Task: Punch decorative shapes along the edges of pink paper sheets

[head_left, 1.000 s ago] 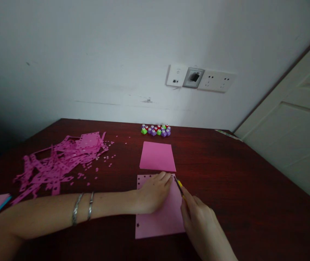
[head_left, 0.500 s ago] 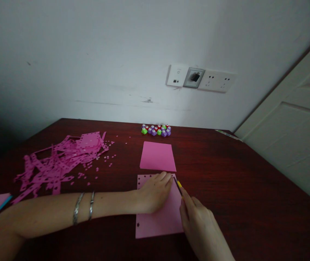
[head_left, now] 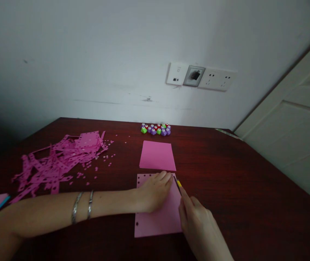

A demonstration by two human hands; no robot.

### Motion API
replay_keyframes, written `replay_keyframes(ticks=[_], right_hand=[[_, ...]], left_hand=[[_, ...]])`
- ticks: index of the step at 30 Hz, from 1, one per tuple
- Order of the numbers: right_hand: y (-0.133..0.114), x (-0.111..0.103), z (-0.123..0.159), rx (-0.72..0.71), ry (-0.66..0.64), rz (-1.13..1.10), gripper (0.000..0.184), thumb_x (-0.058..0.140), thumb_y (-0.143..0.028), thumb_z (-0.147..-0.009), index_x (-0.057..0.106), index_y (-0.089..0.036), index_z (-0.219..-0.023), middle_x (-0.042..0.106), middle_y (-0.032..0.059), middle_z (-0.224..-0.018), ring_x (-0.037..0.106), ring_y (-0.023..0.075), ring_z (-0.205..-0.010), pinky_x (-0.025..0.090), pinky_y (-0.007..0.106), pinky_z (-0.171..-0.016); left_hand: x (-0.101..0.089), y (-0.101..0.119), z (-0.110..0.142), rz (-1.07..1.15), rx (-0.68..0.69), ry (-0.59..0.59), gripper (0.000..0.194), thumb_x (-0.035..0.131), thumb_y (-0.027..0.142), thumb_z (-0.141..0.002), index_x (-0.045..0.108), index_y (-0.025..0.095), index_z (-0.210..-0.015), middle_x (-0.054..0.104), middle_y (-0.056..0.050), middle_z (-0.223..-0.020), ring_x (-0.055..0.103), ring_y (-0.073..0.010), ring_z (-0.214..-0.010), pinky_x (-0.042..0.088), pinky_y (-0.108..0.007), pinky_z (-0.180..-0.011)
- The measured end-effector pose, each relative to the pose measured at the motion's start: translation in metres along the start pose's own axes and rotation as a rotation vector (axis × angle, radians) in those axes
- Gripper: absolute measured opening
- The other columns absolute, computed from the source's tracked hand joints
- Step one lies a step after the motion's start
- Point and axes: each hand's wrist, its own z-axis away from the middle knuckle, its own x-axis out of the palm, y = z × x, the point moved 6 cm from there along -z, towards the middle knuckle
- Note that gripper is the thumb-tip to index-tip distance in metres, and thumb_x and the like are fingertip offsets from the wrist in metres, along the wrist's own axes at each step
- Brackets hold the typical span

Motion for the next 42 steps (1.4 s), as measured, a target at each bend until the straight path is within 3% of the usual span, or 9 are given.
replay_keyframes(ticks=[7,18,28,38,42], right_hand=[[-0.004,0.000,0.001,-0.052,-0.004,0.137,0.047,0.040,0.000,-0.072,0.054,-0.011,-0.116,0.059,0.0045,-0.066,0.056,0.0134,-0.043,0.041,0.022,-0.038],[-0.008,0.002,0.010,-0.088,0.076,0.119,0.047,0.038,0.001,-0.069,0.058,-0.010,-0.110,0.057,0.0044,-0.061,0.052,0.0131,-0.035,0.035,0.022,-0.031],[-0.006,0.017,0.024,-0.002,0.058,0.127,0.045,0.038,-0.001,-0.071,0.061,-0.012,-0.109,0.057,0.0052,-0.064,0.052,0.0133,-0.035,0.037,0.023,-0.032],[-0.004,0.010,0.036,-0.167,0.033,0.164,0.045,0.040,-0.001,-0.069,0.064,-0.013,-0.105,0.062,0.0064,-0.067,0.054,0.0104,-0.035,0.036,0.017,-0.027],[-0.002,0.015,0.044,-0.143,0.033,0.132,0.044,0.040,-0.004,-0.074,0.060,-0.012,-0.111,0.061,0.0047,-0.065,0.054,0.0100,-0.033,0.037,0.017,-0.026]], left_hand=[[-0.001,0.001,-0.003,-0.007,0.004,0.006,0.049,0.034,0.013,-0.080,0.037,0.002,-0.127,0.046,-0.013,-0.121,0.041,-0.0218,-0.107,0.030,-0.030,-0.097],[0.003,0.001,-0.006,0.003,-0.023,-0.023,0.045,0.035,0.014,-0.079,0.042,0.006,-0.123,0.049,-0.011,-0.116,0.043,-0.0219,-0.103,0.034,-0.031,-0.090],[0.004,0.001,-0.005,-0.033,-0.017,-0.042,0.050,0.033,0.015,-0.080,0.035,0.005,-0.129,0.045,-0.013,-0.127,0.039,-0.0226,-0.113,0.031,-0.032,-0.094],[-0.002,0.005,-0.004,-0.083,0.008,0.022,0.043,0.031,0.013,-0.082,0.046,0.004,-0.122,0.049,-0.013,-0.122,0.043,-0.0255,-0.108,0.035,-0.033,-0.090],[-0.001,0.006,-0.003,-0.111,0.018,0.011,0.042,0.029,0.014,-0.084,0.048,0.005,-0.120,0.048,-0.013,-0.123,0.042,-0.0255,-0.109,0.034,-0.033,-0.090]])
